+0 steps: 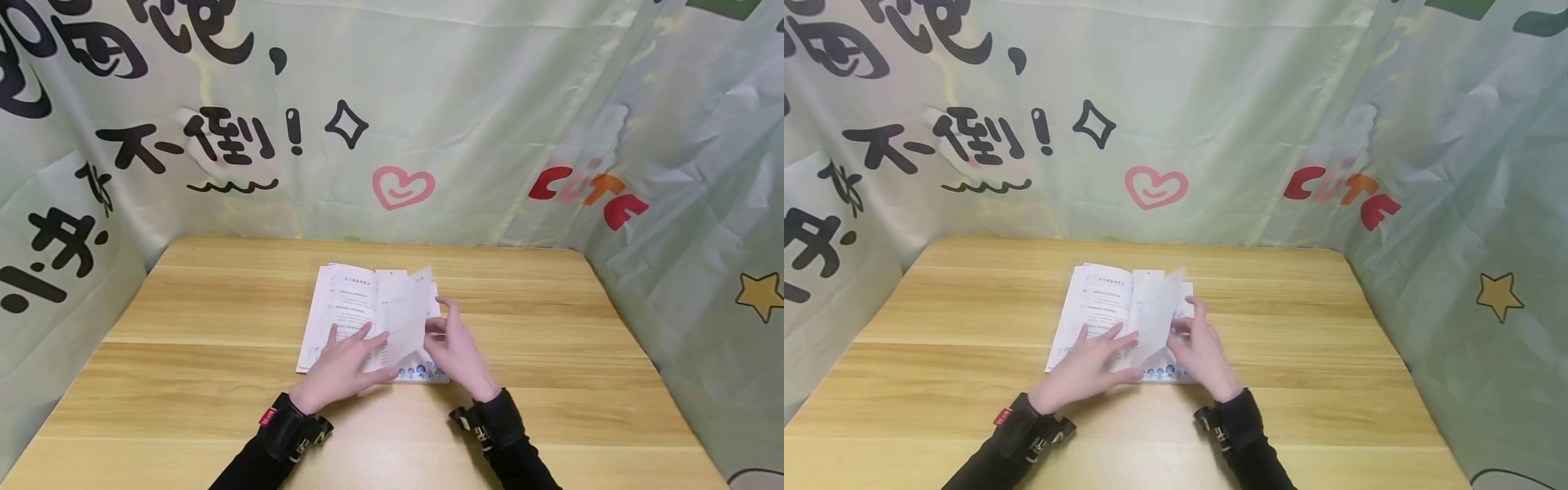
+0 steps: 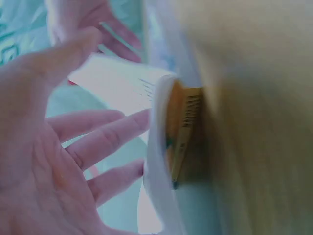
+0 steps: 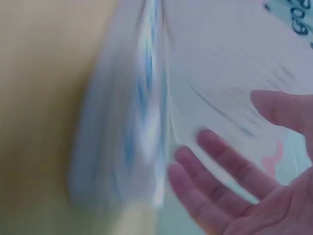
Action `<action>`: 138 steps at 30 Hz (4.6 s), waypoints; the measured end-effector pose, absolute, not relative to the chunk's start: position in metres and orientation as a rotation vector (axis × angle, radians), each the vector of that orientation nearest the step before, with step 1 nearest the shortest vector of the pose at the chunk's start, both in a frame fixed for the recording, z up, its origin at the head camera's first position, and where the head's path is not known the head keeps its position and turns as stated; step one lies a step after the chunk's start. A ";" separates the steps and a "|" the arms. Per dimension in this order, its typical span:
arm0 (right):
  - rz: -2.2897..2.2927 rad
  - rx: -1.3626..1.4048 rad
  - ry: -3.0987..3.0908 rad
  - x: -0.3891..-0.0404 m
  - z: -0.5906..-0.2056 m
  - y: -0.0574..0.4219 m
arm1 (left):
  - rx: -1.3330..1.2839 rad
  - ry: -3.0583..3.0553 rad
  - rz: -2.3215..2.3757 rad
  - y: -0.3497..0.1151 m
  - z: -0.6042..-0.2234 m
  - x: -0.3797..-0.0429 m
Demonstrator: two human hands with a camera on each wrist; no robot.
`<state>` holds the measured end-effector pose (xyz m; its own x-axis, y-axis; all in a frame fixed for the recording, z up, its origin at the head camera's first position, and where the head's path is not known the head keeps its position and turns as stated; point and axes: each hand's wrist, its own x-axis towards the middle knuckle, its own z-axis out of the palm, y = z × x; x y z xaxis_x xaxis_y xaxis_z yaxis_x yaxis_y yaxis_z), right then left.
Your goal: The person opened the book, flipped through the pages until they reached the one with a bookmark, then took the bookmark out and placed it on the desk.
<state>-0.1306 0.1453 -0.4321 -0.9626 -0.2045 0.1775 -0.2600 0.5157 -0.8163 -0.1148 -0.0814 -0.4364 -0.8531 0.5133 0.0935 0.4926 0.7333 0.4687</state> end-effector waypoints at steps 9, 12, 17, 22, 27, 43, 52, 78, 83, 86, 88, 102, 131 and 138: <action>1.847 0.813 -2.564 -0.113 -0.429 0.107 | 0.712 2.634 1.346 -0.106 -0.413 -0.123; 1.701 0.932 -2.657 -0.109 -0.427 0.101 | 0.600 2.679 1.448 -0.112 -0.407 -0.127; 1.453 1.035 -2.806 -0.111 -0.446 0.102 | 0.488 2.782 1.399 -0.123 -0.404 -0.130; 1.330 1.139 -2.881 -0.109 -0.448 0.105 | 0.500 2.935 1.171 -0.132 -0.406 -0.127; 1.319 1.262 -2.890 -0.112 -0.448 0.110 | 0.448 3.027 0.893 -0.132 -0.410 -0.126; 1.045 1.238 -2.973 -0.131 -0.441 0.173 | 0.801 3.128 0.619 -0.114 -0.432 -0.129; 0.956 1.157 -3.040 -0.134 -0.442 0.178 | 1.134 2.963 0.565 -0.090 -0.438 -0.120; 1.078 1.049 -2.922 -0.135 -0.433 0.181 | 0.891 3.014 0.469 -0.070 -0.444 -0.107; 1.042 0.884 -2.823 -0.136 -0.434 0.175 | 0.908 3.019 0.497 -0.070 -0.444 -0.107; 0.968 0.704 -2.754 -0.136 -0.434 0.172 | 0.925 3.020 0.491 -0.071 -0.443 -0.108; 0.962 0.585 -2.715 -0.136 -0.432 0.171 | 0.933 3.020 0.495 -0.071 -0.443 -0.108; 1.266 0.667 -2.623 -0.130 -0.435 0.135 | 0.874 2.900 0.718 -0.082 -0.438 -0.114; 1.080 1.239 -2.866 -0.113 -0.447 0.110 | 0.558 3.145 0.560 -0.124 -0.413 -0.121; 1.107 1.231 -2.841 -0.113 -0.448 0.108 | 0.656 3.160 0.480 -0.118 -0.428 -0.123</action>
